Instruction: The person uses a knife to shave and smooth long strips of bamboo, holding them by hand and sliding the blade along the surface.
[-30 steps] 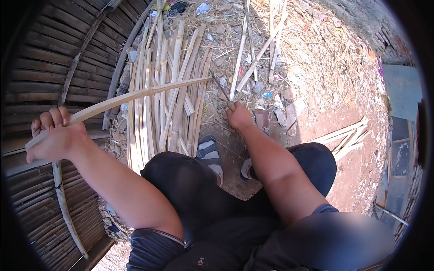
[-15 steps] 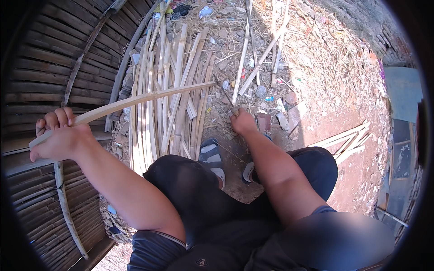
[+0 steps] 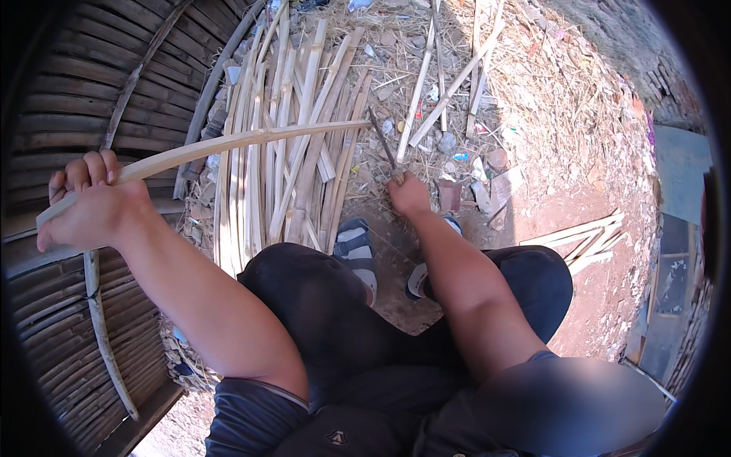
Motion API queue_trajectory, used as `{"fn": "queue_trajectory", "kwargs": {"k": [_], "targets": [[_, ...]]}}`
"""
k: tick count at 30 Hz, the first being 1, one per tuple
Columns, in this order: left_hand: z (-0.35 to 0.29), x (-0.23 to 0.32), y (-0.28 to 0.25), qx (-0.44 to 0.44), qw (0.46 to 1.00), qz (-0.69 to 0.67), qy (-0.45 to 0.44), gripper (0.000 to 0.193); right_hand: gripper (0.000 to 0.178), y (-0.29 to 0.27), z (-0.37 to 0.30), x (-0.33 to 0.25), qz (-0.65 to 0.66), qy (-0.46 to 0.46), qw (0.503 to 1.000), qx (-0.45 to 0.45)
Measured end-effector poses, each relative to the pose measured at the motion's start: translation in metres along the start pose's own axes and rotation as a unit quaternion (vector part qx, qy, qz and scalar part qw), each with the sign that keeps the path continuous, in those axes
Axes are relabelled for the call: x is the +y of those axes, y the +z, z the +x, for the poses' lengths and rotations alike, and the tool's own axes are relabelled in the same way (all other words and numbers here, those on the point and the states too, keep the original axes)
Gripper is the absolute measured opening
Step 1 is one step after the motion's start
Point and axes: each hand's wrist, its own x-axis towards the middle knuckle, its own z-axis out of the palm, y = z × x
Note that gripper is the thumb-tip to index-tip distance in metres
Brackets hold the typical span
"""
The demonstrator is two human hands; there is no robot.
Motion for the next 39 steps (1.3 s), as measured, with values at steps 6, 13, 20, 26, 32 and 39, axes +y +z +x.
{"fn": "queue_trajectory", "kwargs": {"k": [6,13,20,26,32,39], "targets": [[0.001,-0.003,-0.002,-0.019,1.0,-0.011,0.007,0.086,0.052,0.011,-0.038,-0.01,0.093,-0.017,0.991,0.099],[-0.003,0.002,-0.003,0.0,0.999,0.02,0.031,0.085,0.05,-0.002,-0.022,-0.022,0.06,-0.113,0.983,0.135],[-0.011,0.0,0.007,0.005,1.0,0.005,0.01,0.086,0.039,0.009,-0.007,0.005,0.159,0.046,0.986,-0.021],[-0.007,-0.006,0.004,0.016,1.0,0.003,0.007,0.087,0.038,-0.004,-0.008,-0.037,0.287,-0.08,0.945,0.134],[-0.004,-0.006,0.003,0.02,0.999,0.024,0.02,0.087,0.039,0.006,-0.006,0.009,-0.082,-0.068,0.993,0.057],[-0.006,-0.007,0.0,0.042,0.999,0.018,0.005,0.086,0.032,0.01,0.005,0.009,0.604,0.178,0.734,-0.256]]}}
